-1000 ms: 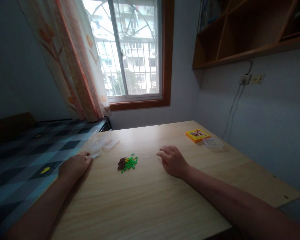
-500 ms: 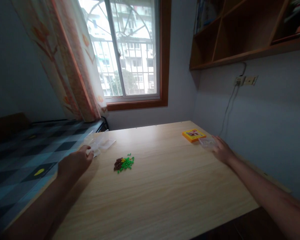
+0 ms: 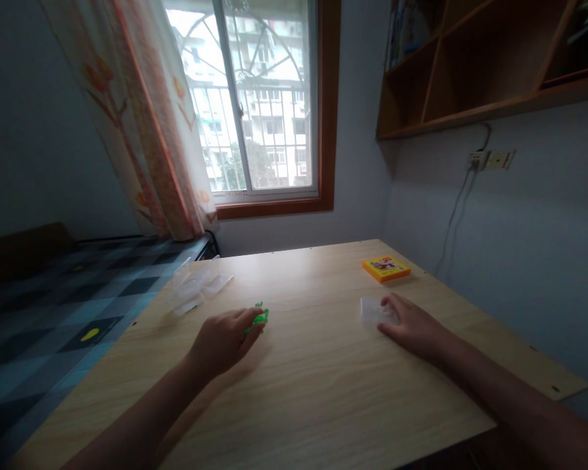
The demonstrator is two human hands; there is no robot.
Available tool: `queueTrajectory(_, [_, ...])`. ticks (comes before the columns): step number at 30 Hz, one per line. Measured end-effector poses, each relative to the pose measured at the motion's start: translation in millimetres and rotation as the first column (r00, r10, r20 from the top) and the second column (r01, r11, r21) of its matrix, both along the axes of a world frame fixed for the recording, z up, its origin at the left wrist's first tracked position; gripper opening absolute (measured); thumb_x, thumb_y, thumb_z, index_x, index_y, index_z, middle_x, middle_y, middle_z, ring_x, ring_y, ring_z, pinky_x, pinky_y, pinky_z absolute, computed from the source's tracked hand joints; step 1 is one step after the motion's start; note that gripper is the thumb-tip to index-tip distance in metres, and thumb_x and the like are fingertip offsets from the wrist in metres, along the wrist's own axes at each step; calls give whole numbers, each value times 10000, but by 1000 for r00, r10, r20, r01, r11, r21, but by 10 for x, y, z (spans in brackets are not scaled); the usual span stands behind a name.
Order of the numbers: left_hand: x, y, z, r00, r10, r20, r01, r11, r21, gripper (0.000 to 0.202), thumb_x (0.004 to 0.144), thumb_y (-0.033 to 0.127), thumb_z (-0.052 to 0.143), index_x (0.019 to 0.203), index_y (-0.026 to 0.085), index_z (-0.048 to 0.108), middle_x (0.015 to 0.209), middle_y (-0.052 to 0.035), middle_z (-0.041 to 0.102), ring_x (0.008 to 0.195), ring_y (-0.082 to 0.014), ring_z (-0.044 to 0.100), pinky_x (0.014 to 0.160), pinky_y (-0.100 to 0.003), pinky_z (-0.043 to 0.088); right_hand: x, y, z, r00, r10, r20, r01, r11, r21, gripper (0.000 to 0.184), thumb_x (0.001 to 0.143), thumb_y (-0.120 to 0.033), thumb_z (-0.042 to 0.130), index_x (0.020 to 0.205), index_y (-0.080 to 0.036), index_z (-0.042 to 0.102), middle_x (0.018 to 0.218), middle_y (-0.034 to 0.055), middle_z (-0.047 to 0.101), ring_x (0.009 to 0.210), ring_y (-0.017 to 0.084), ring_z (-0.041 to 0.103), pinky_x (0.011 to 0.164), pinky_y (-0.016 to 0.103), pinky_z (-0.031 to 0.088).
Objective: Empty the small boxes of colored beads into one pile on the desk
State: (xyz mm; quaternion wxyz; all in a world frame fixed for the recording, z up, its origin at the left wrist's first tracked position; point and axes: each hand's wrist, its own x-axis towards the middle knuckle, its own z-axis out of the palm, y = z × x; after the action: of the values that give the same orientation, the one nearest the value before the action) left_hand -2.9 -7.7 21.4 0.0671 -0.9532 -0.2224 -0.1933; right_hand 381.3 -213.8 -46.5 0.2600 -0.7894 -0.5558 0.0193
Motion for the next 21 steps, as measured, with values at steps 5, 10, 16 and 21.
queueTrajectory(5, [71, -220, -50, 960, -234, 154, 239, 971, -18, 322, 971, 413, 491, 1172, 185, 600, 1050, -112, 714, 943, -270, 690, 825, -429, 566, -587, 212, 343, 947, 284, -153, -280, 959, 45, 512, 714, -361, 770, 1150, -203, 552, 1193, 112, 626, 1079, 265, 624, 934, 390, 508])
queueTrajectory(10, [66, -316, -129, 899, -309, 312, 381, 902, -205, 706, 853, 492, 669, 1431, 195, 394, 1325, -168, 584, 1131, -297, 612, 856, -420, 579, -1211, 480, 713, 769, 602, -215, -579, 798, 167, 606, 709, -304, 809, 1237, -242, 518, 1287, 85, 585, 1131, 229, 601, 969, 376, 517])
queueTrajectory(16, [-5, -260, -170, 810, -296, 506, 464, 852, -244, 613, 887, 437, 630, 1406, 192, 415, 1228, -151, 617, 944, -229, 628, 635, -301, 564, -1497, 833, 760, 584, 726, -363, -615, 688, 386, 383, 728, -295, 820, 960, -204, 530, 1505, 110, 407, 1335, 256, 488, 1023, 408, 511])
queueTrajectory(21, [9, -270, -174, 797, -208, 567, 388, 896, -216, 522, 921, 356, 589, 1387, 177, 434, 1149, -139, 624, 860, -194, 605, 644, -299, 554, -1539, 949, 557, 599, 678, -427, -490, 732, 474, 288, 785, -314, 778, 1013, -215, 633, 1550, 103, 333, 1308, 277, 521, 887, 344, 587])
